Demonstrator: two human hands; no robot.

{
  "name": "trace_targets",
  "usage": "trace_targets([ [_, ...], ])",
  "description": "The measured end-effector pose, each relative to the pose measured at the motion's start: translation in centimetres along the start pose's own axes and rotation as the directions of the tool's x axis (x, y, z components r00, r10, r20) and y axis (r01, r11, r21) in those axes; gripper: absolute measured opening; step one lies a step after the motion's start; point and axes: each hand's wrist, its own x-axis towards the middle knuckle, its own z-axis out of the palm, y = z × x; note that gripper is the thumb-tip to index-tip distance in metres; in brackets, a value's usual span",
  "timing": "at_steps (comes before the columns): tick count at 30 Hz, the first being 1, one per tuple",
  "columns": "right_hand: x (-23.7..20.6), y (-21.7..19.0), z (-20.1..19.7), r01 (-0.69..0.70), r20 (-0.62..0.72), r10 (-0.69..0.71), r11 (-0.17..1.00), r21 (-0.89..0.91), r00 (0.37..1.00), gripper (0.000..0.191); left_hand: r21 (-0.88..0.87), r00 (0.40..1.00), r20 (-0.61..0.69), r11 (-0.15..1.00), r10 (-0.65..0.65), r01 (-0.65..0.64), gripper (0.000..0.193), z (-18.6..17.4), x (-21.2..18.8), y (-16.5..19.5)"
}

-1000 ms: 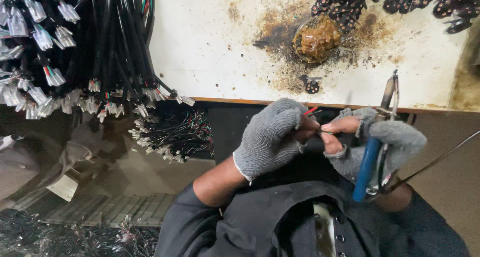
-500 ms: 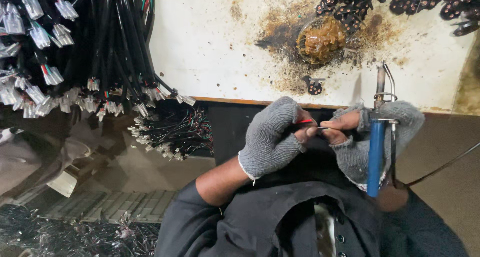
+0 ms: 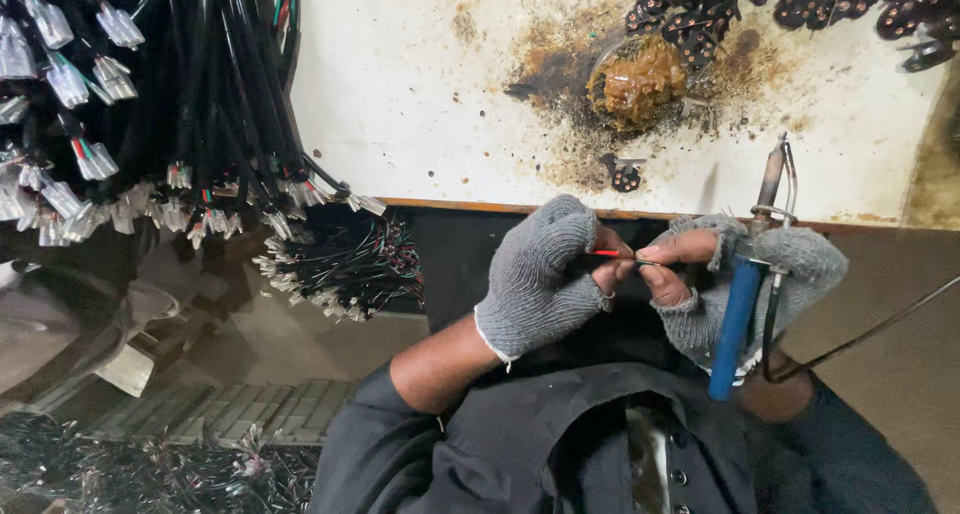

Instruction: The person solders wires to connector terminals at a workbench. They hold a soldering iron in one hand and wire in the other, dip wires into a flux container, solder the joints, and set finished connectors aside, repeating the process on successive wire-and-connector assemblies.

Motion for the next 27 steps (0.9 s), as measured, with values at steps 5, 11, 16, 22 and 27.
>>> trace_targets([
  [5, -0.1, -0.1, -0.1, 0.003, -0.014, -0.003, 1.000, 0.018, 1.000, 0.010, 0.056, 0.998, -0.006, 0.996, 0.066, -0.065, 0.015, 0.0, 0.1, -0.3],
  [11, 1.3, -0.3, -0.8, 0.034, 0.083, -0.046, 0.989, 0.145, 0.995, 0.033, 0.014, 0.997, 0.030, 0.998, 0.068, -0.068, 0.011, -0.5, 0.0, -0.6],
  [16, 1.5, -0.2, -1.1, 0.026, 0.115, -0.036, 0.995, 0.093, 0.993, 0.029, 0.034, 0.993, 0.081, 0.996, 0.081, -0.084, 0.015, -0.7, 0.2, -0.8],
  [22, 1.1, 0.4, -0.8, 0.012, 0.080, -0.017, 0.998, 0.065, 0.997, 0.018, 0.041, 0.989, 0.130, 0.996, 0.077, -0.082, 0.017, -0.7, 0.0, -1.0],
  [27, 0.8, -0.1, -0.8, 0.016, 0.011, -0.017, 1.000, 0.008, 1.000, 0.012, 0.080, 0.990, 0.047, 0.988, 0.131, -0.135, 0.018, 0.1, -0.3, -2.0],
])
